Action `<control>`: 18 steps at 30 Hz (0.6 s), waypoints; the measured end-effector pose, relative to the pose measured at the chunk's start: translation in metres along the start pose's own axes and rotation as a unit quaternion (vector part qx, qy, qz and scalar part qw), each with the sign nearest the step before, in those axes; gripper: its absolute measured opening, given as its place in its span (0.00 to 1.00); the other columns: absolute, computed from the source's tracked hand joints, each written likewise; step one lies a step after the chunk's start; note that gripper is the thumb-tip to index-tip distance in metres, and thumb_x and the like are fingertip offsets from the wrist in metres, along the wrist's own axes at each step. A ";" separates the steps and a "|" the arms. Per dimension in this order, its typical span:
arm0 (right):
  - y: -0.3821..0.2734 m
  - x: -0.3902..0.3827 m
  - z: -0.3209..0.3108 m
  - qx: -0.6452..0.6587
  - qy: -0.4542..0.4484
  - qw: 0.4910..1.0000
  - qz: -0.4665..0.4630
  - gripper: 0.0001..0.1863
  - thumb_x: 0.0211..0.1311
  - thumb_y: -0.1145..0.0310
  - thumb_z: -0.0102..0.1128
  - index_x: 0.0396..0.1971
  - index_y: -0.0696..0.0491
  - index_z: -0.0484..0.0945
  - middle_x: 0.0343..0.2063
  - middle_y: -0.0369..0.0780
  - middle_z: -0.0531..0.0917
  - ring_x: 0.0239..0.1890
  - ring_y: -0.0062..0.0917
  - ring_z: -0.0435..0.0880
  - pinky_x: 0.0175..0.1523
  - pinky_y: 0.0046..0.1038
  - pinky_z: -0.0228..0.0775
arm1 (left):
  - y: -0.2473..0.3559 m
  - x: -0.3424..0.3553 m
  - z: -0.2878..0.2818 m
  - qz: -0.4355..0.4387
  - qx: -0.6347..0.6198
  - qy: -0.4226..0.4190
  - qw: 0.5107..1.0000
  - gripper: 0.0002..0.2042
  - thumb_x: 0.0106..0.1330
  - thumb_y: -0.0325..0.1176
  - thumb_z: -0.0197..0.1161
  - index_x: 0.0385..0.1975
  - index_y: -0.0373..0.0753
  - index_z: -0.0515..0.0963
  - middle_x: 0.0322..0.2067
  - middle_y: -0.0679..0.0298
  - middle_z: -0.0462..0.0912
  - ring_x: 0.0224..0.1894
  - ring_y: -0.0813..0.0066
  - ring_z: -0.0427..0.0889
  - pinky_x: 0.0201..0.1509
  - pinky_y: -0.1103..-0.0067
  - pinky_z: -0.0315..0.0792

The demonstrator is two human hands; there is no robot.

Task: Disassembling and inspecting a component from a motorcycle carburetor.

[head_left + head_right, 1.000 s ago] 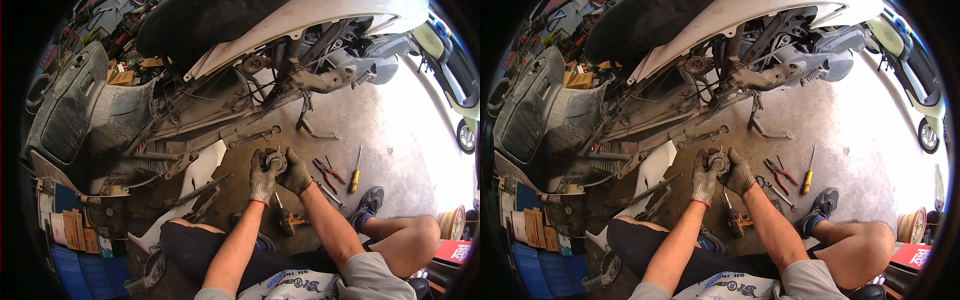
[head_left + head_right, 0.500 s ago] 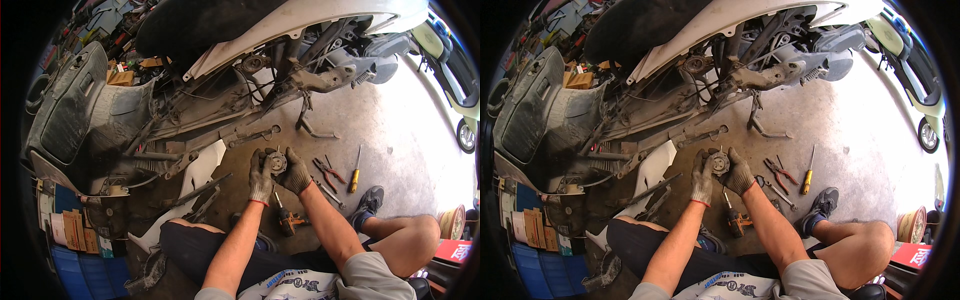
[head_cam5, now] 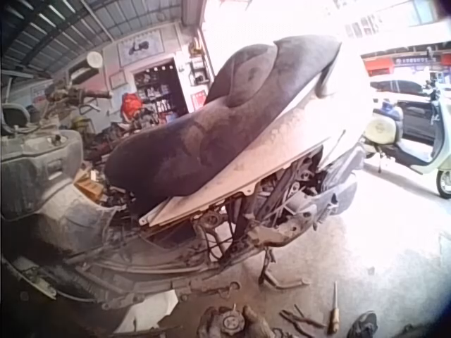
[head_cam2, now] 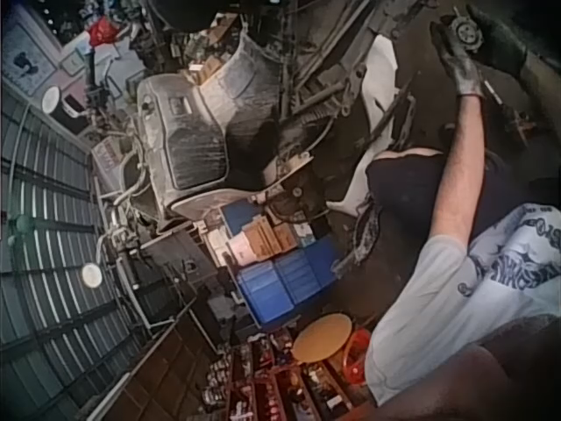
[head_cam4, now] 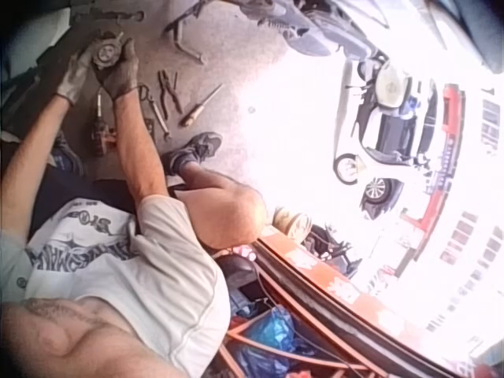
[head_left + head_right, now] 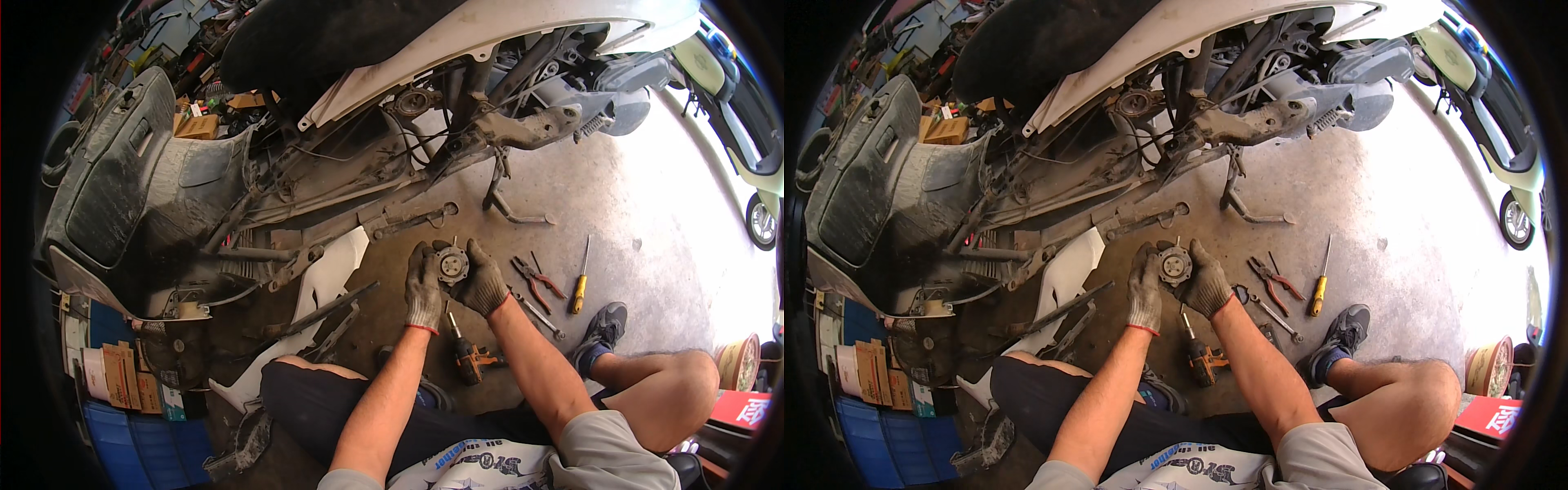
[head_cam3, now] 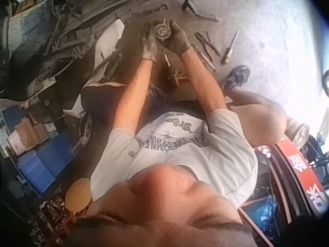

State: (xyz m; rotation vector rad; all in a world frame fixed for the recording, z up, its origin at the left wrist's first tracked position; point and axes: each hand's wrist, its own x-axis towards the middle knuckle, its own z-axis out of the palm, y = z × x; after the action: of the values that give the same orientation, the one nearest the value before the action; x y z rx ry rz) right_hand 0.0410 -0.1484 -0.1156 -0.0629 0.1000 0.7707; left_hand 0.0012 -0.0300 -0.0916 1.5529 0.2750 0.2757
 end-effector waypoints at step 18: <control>0.000 -0.003 0.004 0.013 0.013 1.000 -0.005 0.33 0.72 0.43 0.38 0.60 0.58 0.69 0.55 0.44 0.78 0.57 0.35 0.77 0.65 0.43 0.66 | 0.001 0.000 -0.001 -0.021 -0.042 0.004 0.999 0.23 0.74 0.40 0.49 0.61 0.30 0.66 0.58 0.56 0.72 0.58 0.70 0.72 0.63 0.76 0.66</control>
State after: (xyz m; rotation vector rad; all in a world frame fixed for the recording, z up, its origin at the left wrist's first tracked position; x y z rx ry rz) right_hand 0.0397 -0.1500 -0.1111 -0.0484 0.1337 0.7580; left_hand 0.0011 -0.0289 -0.0910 1.4620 0.2978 0.2567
